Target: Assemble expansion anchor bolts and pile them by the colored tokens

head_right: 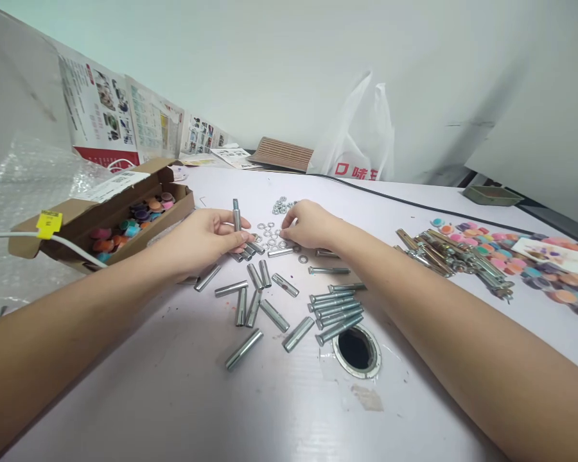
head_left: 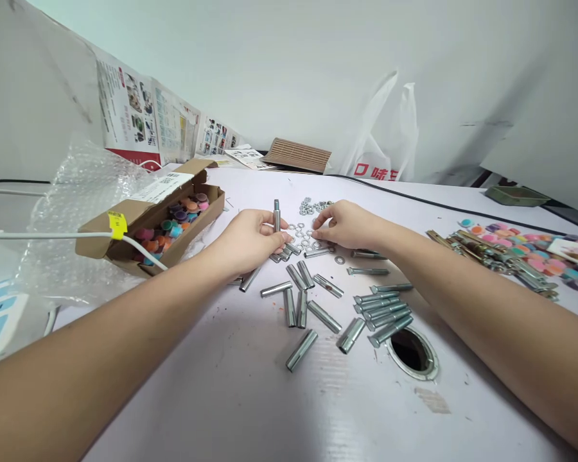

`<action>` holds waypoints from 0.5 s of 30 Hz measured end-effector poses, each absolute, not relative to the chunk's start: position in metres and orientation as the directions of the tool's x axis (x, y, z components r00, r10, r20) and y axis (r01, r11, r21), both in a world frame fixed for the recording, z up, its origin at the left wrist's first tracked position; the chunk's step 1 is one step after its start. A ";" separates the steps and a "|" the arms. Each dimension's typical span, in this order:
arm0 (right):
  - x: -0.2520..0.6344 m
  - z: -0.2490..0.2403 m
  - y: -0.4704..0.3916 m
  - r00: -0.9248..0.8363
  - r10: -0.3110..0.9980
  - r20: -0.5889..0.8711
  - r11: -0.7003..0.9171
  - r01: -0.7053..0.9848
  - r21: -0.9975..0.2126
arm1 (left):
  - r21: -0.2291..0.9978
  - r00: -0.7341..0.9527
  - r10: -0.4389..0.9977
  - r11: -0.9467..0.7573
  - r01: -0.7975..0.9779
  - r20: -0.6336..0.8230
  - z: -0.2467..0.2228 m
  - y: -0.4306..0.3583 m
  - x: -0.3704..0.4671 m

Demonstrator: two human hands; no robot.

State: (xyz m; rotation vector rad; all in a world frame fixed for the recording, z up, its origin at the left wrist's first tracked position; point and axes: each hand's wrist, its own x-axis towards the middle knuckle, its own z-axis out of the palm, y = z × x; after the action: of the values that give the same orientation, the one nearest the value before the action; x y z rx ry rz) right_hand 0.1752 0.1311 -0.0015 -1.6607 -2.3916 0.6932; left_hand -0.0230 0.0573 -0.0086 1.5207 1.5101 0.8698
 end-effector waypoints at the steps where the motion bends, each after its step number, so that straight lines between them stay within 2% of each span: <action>1: 0.176 -0.001 0.131 -0.382 0.913 -0.142 0.287 0.850 -0.441 | 0.893 0.038 0.996 0.050 0.447 -0.075 -0.007 0.056 -0.022; 7: 0.176 -0.002 0.131 -0.387 0.902 -0.194 0.285 0.868 -0.407 | 0.903 -0.002 0.993 0.106 0.416 -0.115 -0.005 0.054 -0.017; 15: 0.180 -0.003 0.132 -0.429 0.894 -0.130 0.355 0.854 -0.379 | 0.862 -0.010 0.997 0.068 0.502 -0.073 -0.002 0.050 -0.018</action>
State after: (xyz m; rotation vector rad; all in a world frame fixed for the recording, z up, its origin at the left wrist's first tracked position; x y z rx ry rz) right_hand 0.1795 0.1315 -0.0029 -1.6201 -2.5032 0.6056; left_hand -0.0175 0.0505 -0.0015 1.5278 1.6098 0.8502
